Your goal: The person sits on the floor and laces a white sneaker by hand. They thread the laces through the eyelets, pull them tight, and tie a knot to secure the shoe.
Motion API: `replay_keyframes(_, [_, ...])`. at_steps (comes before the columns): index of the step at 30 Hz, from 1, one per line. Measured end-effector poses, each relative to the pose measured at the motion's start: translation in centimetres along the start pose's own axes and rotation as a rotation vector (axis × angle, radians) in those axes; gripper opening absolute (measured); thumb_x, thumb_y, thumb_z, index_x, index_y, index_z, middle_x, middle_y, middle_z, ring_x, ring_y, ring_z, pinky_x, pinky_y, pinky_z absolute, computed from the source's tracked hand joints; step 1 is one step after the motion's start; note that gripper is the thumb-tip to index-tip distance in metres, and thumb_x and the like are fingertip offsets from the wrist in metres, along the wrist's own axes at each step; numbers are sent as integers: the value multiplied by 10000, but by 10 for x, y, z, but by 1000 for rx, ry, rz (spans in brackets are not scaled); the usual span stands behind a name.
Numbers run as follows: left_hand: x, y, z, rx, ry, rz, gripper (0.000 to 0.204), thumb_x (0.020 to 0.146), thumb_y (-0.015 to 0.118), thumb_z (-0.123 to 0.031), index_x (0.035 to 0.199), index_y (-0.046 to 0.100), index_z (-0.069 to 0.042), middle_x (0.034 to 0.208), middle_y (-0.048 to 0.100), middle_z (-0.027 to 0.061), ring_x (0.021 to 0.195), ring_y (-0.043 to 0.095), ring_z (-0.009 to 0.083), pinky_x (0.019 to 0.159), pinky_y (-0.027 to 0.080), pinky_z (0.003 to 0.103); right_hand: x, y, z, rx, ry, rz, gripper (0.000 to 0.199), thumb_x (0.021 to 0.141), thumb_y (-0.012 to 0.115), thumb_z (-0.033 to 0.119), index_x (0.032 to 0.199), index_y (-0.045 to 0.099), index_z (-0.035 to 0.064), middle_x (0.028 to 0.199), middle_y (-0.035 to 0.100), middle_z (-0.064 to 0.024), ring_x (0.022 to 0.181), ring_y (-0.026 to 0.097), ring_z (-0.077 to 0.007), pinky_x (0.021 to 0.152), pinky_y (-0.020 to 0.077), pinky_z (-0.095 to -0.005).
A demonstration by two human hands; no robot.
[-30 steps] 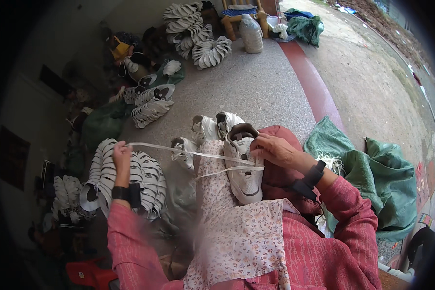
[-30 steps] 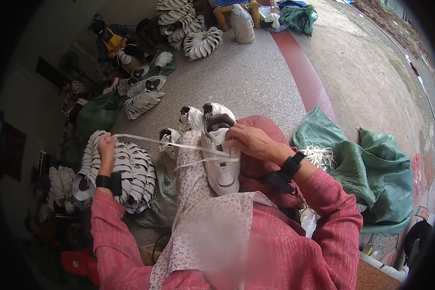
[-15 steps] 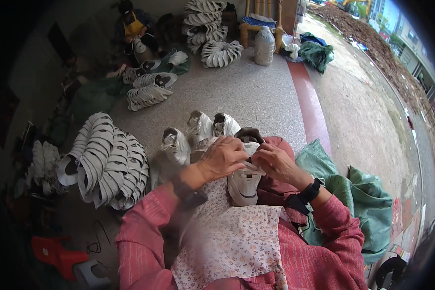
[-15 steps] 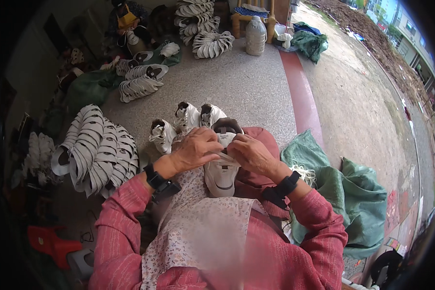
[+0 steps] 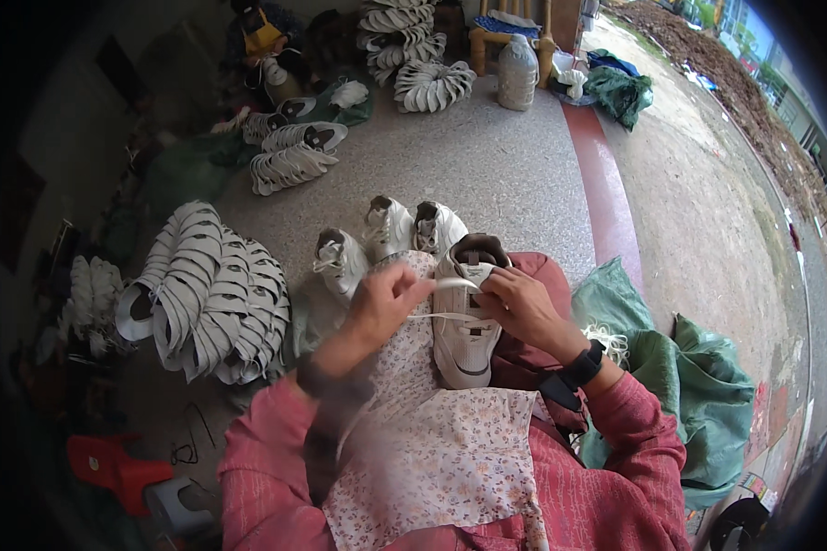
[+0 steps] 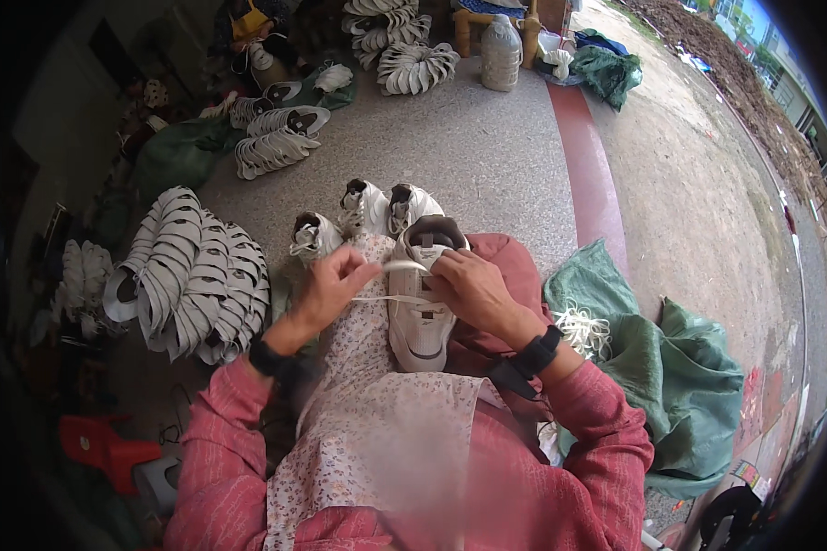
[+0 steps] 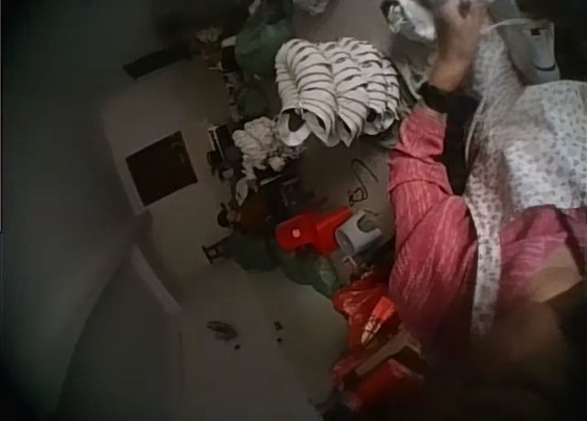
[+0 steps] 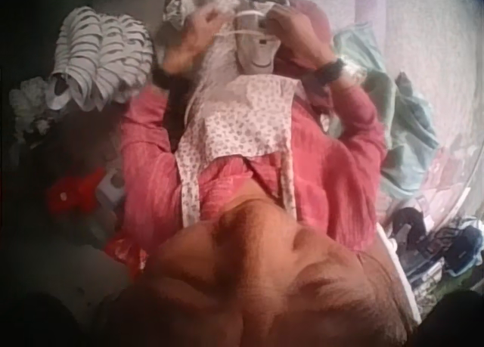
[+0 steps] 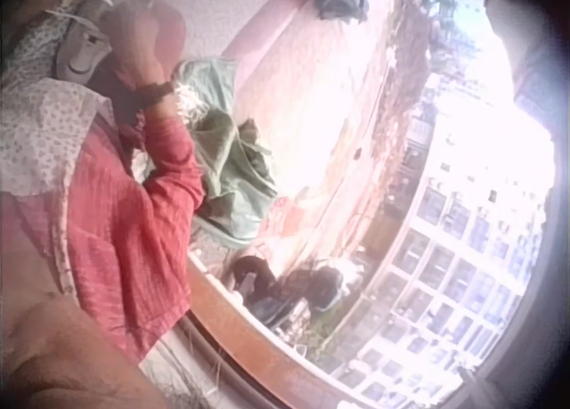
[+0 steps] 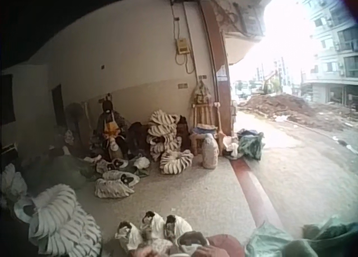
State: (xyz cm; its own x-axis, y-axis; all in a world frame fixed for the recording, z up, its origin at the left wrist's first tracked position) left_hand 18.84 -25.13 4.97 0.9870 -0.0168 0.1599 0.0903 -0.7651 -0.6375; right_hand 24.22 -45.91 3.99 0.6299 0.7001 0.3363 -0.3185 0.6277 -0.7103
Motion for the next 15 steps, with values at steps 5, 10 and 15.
replay_keyframes(5, [-79,43,7,-1289,-737,617,478,1024,548,-432,1288,526,-33,798,583,3,619,533,108,547,453,244,-28,-26,-5,1022,442,5,190,1015,594,243,985,606,56,837,598,-17,746,584,-124,676,474,-249])
replay_keyframes(10, [-59,24,40,-1877,-527,105,342,1060,500,-291,1290,511,-39,750,435,0,661,480,111,559,440,245,-90,-125,-23,1051,294,-404,340,1080,437,347,868,533,100,724,496,35,639,460,-52,548,366,-216])
replay_keyframes(15, [-86,-55,144,-1970,-390,-321,145,1049,469,-108,1113,578,-39,716,429,-5,640,441,114,575,397,253,-231,-193,-95,941,718,-1198,381,1048,498,406,767,490,148,640,403,49,515,351,-58,466,291,-242])
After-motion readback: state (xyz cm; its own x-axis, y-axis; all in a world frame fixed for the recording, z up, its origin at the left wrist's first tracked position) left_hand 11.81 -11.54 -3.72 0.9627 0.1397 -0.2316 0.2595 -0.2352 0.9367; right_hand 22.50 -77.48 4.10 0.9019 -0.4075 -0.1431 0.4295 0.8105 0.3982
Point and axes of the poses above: each hand's wrist, its own x-axis towards the middle knuckle, its own y-axis out of the palm, z = x × y, the point moved 7 cm from there along x, towards the middle knuckle
